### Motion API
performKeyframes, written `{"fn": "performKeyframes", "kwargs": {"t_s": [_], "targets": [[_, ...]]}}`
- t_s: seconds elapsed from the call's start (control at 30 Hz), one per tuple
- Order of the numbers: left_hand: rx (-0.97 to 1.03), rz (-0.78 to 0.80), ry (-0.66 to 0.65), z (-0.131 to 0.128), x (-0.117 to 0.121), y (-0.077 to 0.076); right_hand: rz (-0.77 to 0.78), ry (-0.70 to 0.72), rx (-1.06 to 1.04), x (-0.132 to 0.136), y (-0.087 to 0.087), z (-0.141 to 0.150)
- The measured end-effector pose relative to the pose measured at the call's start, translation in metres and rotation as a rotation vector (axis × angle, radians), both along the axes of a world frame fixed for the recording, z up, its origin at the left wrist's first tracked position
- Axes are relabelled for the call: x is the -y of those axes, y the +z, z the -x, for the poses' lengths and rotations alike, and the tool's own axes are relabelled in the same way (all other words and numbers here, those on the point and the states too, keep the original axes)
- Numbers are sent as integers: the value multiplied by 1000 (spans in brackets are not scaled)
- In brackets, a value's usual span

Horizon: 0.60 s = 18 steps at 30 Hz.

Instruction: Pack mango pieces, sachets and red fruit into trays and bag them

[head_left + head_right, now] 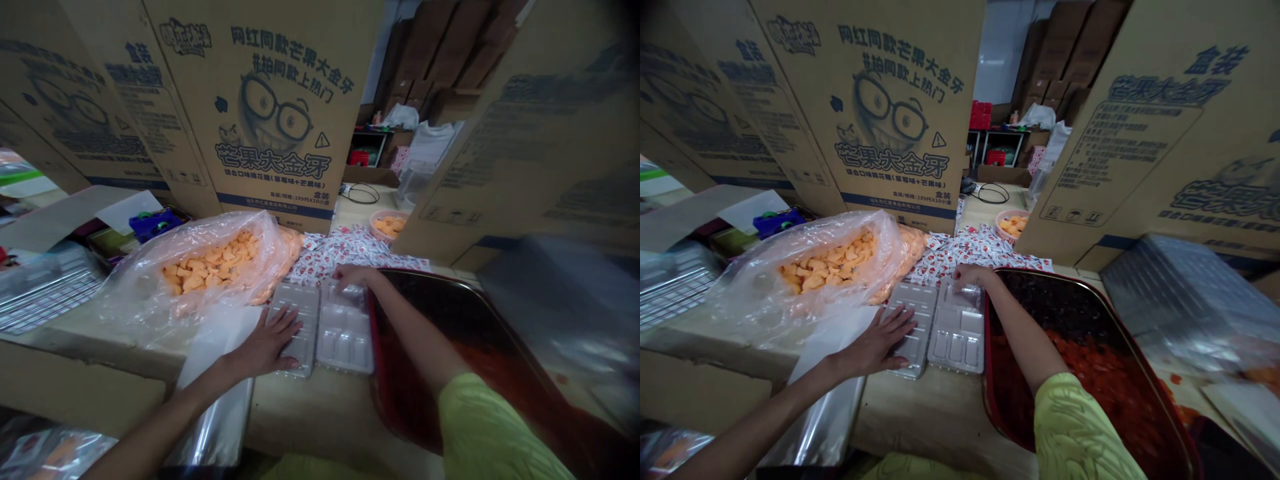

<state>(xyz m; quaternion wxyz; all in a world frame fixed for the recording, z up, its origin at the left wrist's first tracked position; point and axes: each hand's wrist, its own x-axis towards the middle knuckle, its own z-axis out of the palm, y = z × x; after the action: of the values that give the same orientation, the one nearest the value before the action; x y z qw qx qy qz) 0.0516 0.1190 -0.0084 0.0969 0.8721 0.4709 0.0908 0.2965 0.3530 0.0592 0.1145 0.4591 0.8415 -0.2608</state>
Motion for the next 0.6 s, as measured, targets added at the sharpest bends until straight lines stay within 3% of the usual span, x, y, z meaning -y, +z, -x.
{"fn": "performKeyframes", "kwargs": {"t_s": [0.27,0.47,0.6], "targets": [[81,-40,13,-20,-2,8,-62,8,-37,5,9,0],[307,-75,248,-49,-29,17,-129,30,-37,11,19,0],[325,-65,300,-72,-47,22,-165,17,-15,16,26,0]]}}
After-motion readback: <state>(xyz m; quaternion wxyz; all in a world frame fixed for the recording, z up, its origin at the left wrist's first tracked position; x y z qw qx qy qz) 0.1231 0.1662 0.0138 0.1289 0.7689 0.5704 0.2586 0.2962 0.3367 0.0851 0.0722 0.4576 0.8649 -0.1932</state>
